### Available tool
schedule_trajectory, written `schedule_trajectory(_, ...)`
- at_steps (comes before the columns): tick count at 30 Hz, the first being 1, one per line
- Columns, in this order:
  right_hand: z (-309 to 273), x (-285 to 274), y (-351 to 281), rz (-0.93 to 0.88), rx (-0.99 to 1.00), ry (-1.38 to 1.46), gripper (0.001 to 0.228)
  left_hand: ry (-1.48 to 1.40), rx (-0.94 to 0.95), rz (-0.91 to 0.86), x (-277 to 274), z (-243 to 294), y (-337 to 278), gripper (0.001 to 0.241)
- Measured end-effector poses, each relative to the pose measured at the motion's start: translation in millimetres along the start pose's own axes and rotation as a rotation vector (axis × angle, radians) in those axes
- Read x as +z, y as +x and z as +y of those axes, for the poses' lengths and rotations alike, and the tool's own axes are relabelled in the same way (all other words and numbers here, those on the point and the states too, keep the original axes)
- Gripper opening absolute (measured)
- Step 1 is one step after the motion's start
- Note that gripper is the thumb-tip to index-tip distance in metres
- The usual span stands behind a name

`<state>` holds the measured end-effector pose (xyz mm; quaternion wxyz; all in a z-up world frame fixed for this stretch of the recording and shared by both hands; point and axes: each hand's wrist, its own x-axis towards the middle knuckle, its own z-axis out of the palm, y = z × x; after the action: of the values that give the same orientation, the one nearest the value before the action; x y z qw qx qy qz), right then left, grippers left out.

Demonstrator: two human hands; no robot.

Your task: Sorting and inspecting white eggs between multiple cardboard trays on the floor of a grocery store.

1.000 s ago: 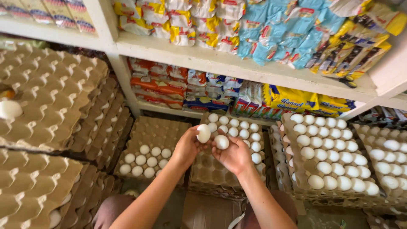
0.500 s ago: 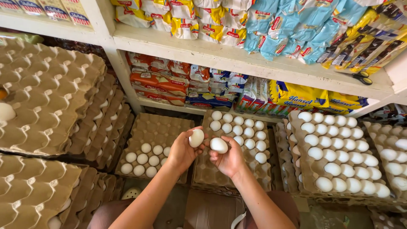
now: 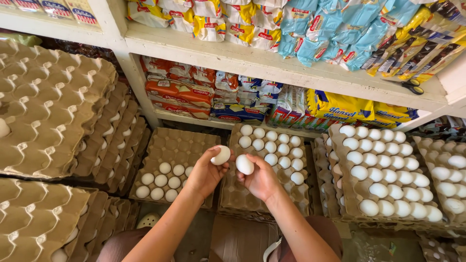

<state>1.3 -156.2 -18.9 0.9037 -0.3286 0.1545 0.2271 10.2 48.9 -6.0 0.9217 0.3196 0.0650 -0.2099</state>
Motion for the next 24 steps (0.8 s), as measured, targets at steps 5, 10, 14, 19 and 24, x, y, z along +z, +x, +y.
schedule_trajectory(5, -3.8, 11.0, -8.4, -0.019, -0.016, -0.087, 0.029, 0.046, 0.024, 0.082, -7.0, -3.5, 3.5, 0.039)
schedule_trajectory(10, -9.8, 19.3, -14.5, -0.002, -0.038, -0.086, 0.037, 0.005, 0.004, 0.086, -9.8, -7.7, 7.0, 0.047)
schedule_trajectory(14, -10.1, 22.2, -17.8, -0.059, -0.045, -0.060, 0.037, -0.072, -0.044, 0.131, 0.3, -2.9, 2.2, 0.041)
schedule_trajectory(19, -5.5, 4.7, -10.1, -0.089, -0.043, -0.057, 0.033, -0.136, -0.012, 0.087, -14.9, -16.5, 12.6, 0.027)
schedule_trajectory(24, 0.0, -5.6, -4.1, 0.034, -0.034, -0.113, 0.028, -0.050, 0.070, 0.266, -19.3, -23.6, 18.7, 0.042)
